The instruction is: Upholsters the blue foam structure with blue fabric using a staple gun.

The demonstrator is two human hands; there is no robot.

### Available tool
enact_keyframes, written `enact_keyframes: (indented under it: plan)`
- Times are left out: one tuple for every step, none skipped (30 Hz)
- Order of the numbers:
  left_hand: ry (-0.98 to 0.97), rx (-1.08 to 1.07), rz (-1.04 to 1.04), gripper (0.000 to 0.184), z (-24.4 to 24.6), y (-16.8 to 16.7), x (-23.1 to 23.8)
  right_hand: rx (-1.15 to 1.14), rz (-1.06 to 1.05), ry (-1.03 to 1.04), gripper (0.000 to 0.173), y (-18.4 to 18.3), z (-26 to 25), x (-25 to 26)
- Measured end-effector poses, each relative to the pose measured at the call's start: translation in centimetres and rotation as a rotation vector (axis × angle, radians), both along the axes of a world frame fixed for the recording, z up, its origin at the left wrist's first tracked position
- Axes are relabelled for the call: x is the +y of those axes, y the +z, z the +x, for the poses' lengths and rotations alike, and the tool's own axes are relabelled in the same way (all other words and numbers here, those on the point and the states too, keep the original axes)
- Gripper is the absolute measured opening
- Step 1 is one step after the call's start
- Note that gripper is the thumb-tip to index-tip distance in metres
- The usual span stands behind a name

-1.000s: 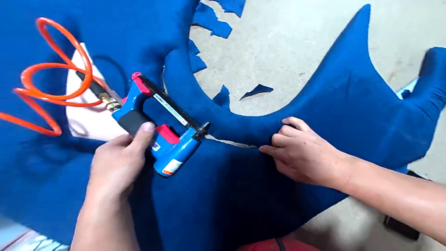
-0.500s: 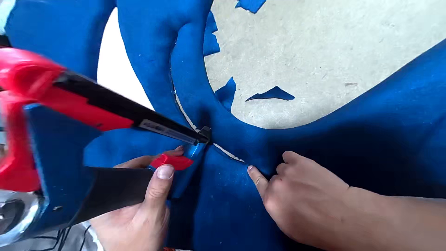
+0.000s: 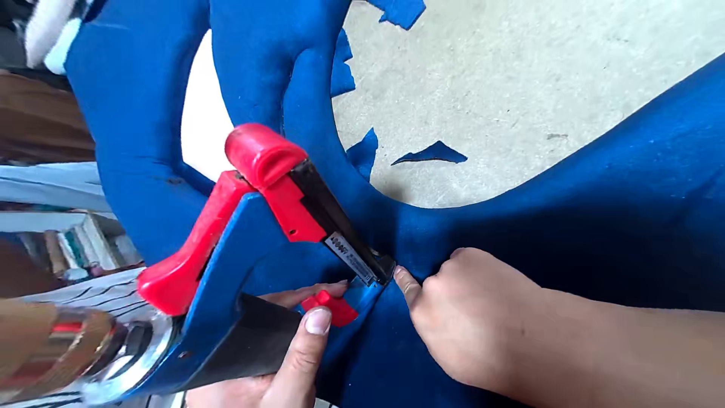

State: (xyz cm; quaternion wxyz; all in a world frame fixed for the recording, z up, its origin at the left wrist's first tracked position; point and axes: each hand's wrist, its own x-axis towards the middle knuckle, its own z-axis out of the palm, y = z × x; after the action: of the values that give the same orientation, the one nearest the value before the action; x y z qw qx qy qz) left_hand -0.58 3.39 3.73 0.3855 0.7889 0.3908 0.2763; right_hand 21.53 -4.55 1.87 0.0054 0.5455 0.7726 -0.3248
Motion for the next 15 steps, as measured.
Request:
enact_keyframes:
  plan:
    - [0.011,0.016,0.016,0.027,0.1,0.0,-0.2,0.000,-0.019,0.005,0.038,0.2,0.0,0.0]
    - [0.020,0.028,0.025,0.028,0.2,0.1,-0.3,0.003,-0.021,0.008,0.038,0.2,0.0,0.1]
    - [0.027,0.045,0.037,0.028,0.3,0.2,-0.3,0.010,-0.033,0.013,0.039,0.3,0.1,0.1]
    - [0.036,0.064,0.051,0.029,0.4,0.2,-0.5,0.017,-0.050,0.023,0.040,0.3,0.2,0.1]
    - [0.045,0.085,0.069,0.029,0.5,0.3,-0.6,0.030,-0.055,0.032,0.042,0.3,0.4,0.1]
    - [0.053,0.096,0.091,0.030,0.7,0.3,-0.7,0.047,-0.035,0.036,0.043,0.2,0.6,0.1]
    - [0.058,0.092,0.111,0.030,0.8,0.2,-0.7,0.067,0.006,0.032,0.041,0.0,0.9,0.0]
    - [0.062,0.083,0.127,0.031,0.8,0.1,-0.7,0.082,0.076,0.027,0.037,-0.2,1.1,-0.1]
    - [0.064,0.074,0.142,0.030,0.9,0.1,-0.8,0.093,0.177,0.017,0.032,-0.6,1.3,-0.3]
    - [0.061,0.066,0.152,0.030,1.0,0.0,-0.8,0.097,0.297,-0.003,0.025,-1.1,1.6,-0.5]
    - [0.059,0.066,0.158,0.030,1.0,0.0,-0.7,0.079,0.383,-0.014,0.019,-1.4,1.9,-0.6]
    - [0.062,0.067,0.159,0.030,1.0,0.0,-0.8,0.054,0.438,-0.019,0.018,-1.7,2.1,-0.6]
    - [0.069,0.068,0.158,0.029,0.9,0.0,-0.8,0.011,0.447,-0.008,0.021,-1.8,2.2,-0.6]
    - [0.079,0.058,0.157,0.028,0.7,0.0,-0.7,-0.031,0.447,0.013,0.024,-2.0,2.1,-0.6]
    - [0.092,0.051,0.158,0.026,0.5,0.1,-0.7,-0.069,0.430,0.040,0.026,-2.0,1.9,-0.5]
